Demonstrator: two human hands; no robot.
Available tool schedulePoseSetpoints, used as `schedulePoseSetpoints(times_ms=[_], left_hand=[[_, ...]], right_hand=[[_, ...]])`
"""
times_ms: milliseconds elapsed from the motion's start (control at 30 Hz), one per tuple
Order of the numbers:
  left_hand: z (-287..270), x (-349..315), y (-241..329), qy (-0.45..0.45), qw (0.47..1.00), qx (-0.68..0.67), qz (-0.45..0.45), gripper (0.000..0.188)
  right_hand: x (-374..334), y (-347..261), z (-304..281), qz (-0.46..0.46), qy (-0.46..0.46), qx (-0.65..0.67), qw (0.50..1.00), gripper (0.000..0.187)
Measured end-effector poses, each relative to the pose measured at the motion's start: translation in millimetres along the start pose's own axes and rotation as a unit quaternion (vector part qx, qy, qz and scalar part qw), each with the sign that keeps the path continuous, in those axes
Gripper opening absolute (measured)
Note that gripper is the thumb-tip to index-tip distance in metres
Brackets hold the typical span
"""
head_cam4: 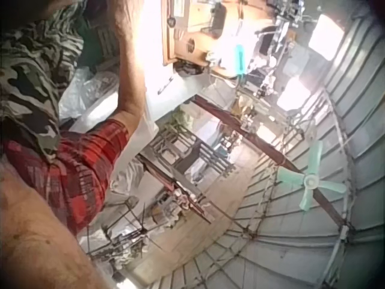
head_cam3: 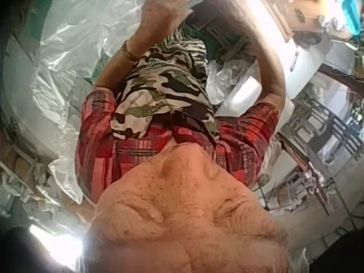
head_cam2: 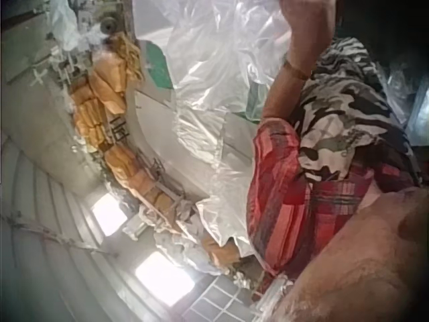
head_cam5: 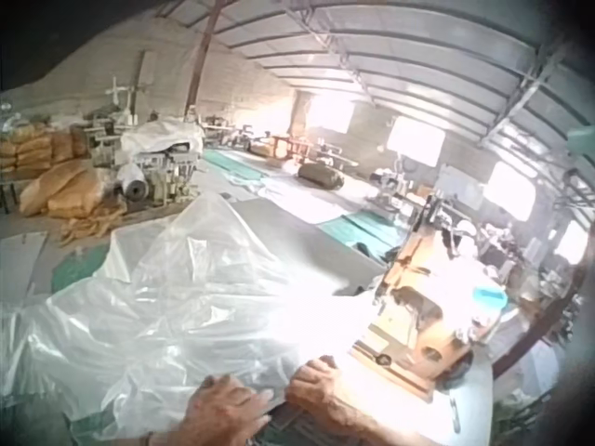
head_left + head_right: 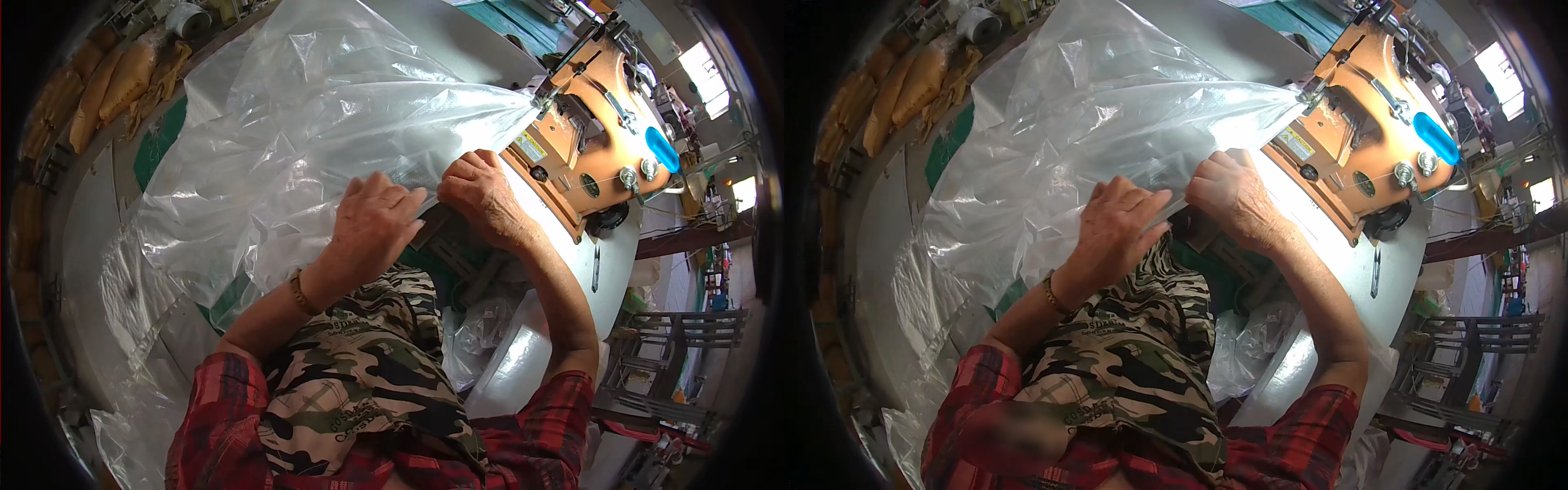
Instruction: The person sews the edges of a large transparent plastic sheet using an industrial sewing machine.
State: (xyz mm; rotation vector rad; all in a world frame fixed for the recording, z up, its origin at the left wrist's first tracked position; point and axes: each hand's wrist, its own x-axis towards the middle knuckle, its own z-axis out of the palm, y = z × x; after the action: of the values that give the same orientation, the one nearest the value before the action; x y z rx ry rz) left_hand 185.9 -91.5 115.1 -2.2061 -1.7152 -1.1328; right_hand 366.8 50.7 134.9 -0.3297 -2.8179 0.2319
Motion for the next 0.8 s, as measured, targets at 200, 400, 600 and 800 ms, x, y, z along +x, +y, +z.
schedulePoseSetpoints(times_ms=[200,400,600,800], left_hand=[[10,3,4,-0.042,0.999,-0.008,-0.003,0.039],[-2,9,8,-0.083,0.995,-0.049,-0.011,0.043],[4,9,6,-0.092,0.995,-0.049,-0.006,0.046],[8,17,3,-0.062,0.997,-0.052,0.0,0.041]], right_hand=[[0,-1,-2,-0.005,0.031,-0.029,0.999,0.009],[-3,32,-20,0.023,0.05,-0.078,0.995,0.011],[-6,58,-25,0.037,0.038,-0.11,0.992,0.01],[-14,85,-28,0.04,0.067,-0.167,0.983,0.011]])
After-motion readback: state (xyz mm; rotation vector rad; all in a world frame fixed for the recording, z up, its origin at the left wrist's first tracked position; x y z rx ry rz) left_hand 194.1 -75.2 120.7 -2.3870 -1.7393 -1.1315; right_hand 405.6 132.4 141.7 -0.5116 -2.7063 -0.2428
